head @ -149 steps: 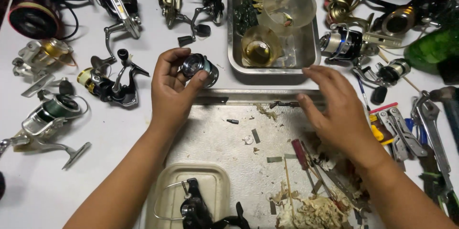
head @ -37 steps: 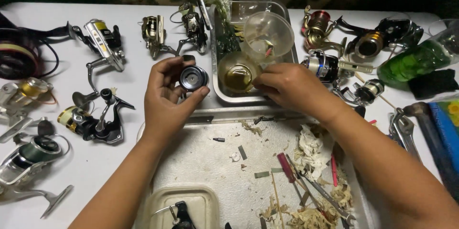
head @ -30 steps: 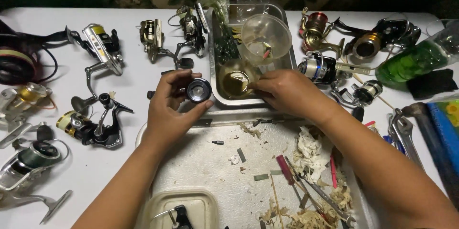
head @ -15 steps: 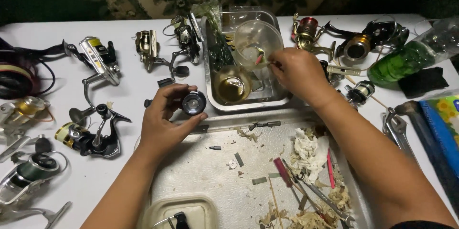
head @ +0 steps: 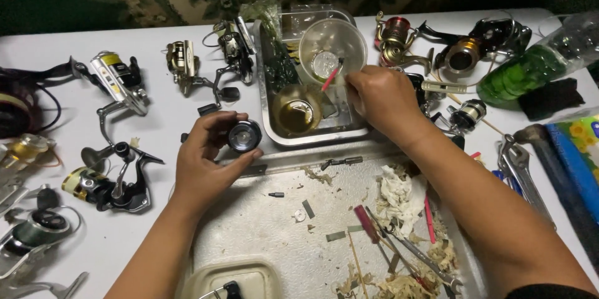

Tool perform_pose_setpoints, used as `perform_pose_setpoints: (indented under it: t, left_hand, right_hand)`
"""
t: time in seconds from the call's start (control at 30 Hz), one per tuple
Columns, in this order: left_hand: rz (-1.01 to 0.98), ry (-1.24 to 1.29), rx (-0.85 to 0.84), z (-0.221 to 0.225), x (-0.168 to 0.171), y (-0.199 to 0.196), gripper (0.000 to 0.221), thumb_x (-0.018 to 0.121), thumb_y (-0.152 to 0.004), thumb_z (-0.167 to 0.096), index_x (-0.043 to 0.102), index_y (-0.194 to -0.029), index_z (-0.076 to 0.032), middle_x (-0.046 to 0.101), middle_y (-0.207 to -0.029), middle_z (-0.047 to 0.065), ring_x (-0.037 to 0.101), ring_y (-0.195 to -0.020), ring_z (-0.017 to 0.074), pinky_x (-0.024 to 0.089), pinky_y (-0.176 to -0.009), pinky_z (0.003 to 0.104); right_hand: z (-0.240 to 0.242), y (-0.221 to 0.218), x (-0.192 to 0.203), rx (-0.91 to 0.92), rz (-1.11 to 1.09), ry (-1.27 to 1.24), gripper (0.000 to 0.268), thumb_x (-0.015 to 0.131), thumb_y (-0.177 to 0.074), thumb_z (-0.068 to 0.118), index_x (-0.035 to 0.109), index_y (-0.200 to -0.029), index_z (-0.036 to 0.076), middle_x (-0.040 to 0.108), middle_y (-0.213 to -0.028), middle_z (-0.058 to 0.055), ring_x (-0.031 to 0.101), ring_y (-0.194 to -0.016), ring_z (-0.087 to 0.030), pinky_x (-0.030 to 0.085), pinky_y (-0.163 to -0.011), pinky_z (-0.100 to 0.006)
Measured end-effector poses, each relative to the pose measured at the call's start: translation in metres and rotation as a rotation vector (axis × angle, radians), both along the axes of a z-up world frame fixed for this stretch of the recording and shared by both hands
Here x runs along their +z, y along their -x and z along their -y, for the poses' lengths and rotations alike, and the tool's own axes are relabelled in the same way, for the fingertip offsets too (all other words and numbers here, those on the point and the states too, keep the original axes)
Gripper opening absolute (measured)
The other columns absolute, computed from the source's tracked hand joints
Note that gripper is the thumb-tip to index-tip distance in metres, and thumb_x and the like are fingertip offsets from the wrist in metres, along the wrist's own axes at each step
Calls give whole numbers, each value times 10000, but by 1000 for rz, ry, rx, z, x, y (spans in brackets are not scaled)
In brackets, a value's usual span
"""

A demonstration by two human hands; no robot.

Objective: Servicing and cleaning the internal components of a fishing reel spool on a workbench.

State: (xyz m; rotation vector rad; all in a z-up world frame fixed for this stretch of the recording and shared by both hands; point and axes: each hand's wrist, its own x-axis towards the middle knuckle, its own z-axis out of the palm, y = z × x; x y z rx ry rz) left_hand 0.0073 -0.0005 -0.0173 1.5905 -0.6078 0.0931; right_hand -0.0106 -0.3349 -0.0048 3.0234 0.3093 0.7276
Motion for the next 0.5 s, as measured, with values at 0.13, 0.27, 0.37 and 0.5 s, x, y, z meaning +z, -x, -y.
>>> perform_pose_setpoints:
  t: [0.13, 0.27, 0.37, 0.5]
  left_hand:
    - [-24, -11, -14, 0, 2, 1, 740, 910, -702, -8, 549, -1347, 34, 695, -1224, 187, 664, -1165, 271, 578, -931, 370]
    - [37, -58, -6, 0, 9, 1, 733, 921, -707, -34, 577, -1350, 42, 691, -1214, 217, 674, -1161, 318, 585, -936, 406]
    - [89, -157, -24, -4, 17, 4, 628, 888, -762, -99, 622, -1320, 12, 665, -1244, 195, 652, -1199, 308, 566, -1016, 372]
    - [157, -245, -24, -4, 22, 6, 513, 859, -813, -155, 656, -1264, -19, 650, -1261, 155, 629, -1223, 268, 532, -1093, 336]
  right_hand:
    - [6, -13, 1, -40, -4, 15, 60, 756, -832, 151, 742, -889, 163, 673, -695, -61, 715, -672, -293, 584, -609, -372]
    - [-5, -3, 35, -20, -110, -133, 183, 743, -855, 147, 748, -1032, 101, 722, -786, -134, 728, -769, -362, 587, -673, -461]
    - [-2, 12, 64, -39, -116, -244, 309, 736, -924, 176, 728, -1216, 77, 747, -999, -147, 729, -817, -311, 583, -744, -470]
    - [9, 61, 99, 84, 133, -307, 236, 789, -1025, 23, 769, -1239, -76, 764, -991, -163, 665, -724, -198, 544, -696, -329]
